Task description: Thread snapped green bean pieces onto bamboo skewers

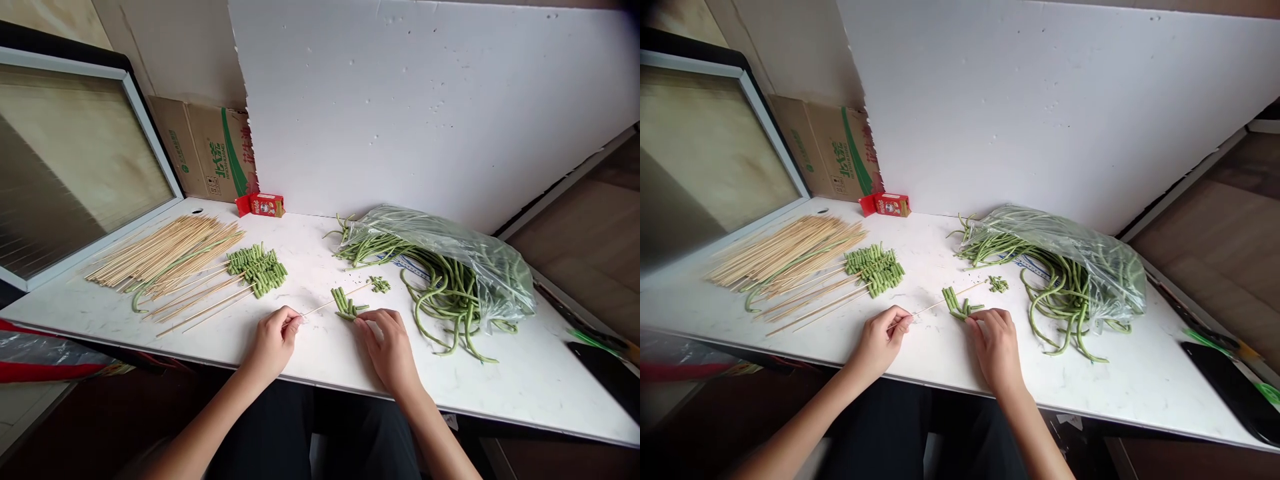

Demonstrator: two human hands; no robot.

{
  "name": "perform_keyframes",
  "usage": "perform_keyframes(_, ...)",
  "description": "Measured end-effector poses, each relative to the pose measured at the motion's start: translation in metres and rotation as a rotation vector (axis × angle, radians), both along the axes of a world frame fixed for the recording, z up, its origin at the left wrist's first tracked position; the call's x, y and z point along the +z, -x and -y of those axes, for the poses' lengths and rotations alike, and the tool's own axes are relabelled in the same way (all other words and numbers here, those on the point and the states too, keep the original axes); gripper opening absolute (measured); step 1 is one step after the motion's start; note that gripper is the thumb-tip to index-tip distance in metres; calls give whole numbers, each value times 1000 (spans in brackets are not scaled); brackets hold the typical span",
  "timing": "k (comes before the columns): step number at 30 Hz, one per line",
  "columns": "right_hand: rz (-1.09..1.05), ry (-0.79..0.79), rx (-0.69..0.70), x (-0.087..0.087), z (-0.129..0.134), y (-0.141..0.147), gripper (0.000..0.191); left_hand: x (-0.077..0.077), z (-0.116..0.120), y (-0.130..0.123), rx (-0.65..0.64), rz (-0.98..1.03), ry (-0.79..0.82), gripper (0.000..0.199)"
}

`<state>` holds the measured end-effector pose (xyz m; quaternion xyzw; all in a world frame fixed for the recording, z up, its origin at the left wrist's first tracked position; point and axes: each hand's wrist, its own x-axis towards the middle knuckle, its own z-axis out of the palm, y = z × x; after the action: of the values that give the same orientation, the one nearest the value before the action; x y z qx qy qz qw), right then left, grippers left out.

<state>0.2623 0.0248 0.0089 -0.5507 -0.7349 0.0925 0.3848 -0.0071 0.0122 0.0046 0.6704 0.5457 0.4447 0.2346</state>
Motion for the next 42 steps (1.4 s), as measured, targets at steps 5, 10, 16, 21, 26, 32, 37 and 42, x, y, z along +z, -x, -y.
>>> perform_keyframes(5, -356, 223, -159, 0, -1, -12, 50, 5, 1, 0, -27, -3, -21, 19)
perform_keyframes(10, -580, 252, -187, 2, -8, -21, 51, 4, 2, 2, -37, -6, -33, 19)
perform_keyframes(16, -884, 308, -166, 0, -10, -24, 48, 0, 3, 1, -32, -65, -40, 19)
perform_keyframes(21, -1056, 316, -115, -4, -11, -27, 45, 3, 5, 0, -33, -110, -67, 21)
perform_keyframes(26, -1094, 336, -68, -5, -13, -28, 38, 2, 6, 0, -36, -138, -85, 21)
perform_keyframes(32, -1103, 364, -19, -7, -11, -29, 34, -1, 6, 1, -40, -168, -81, 21)
perform_keyframes(37, -1053, 357, 9, -6, -11, -28, 32, -4, 7, 2, -49, -176, -60, 20)
perform_keyframes(42, -1053, 374, 8, -2, -11, -25, 35, -4, 8, 2, -49, -182, -61, 19)
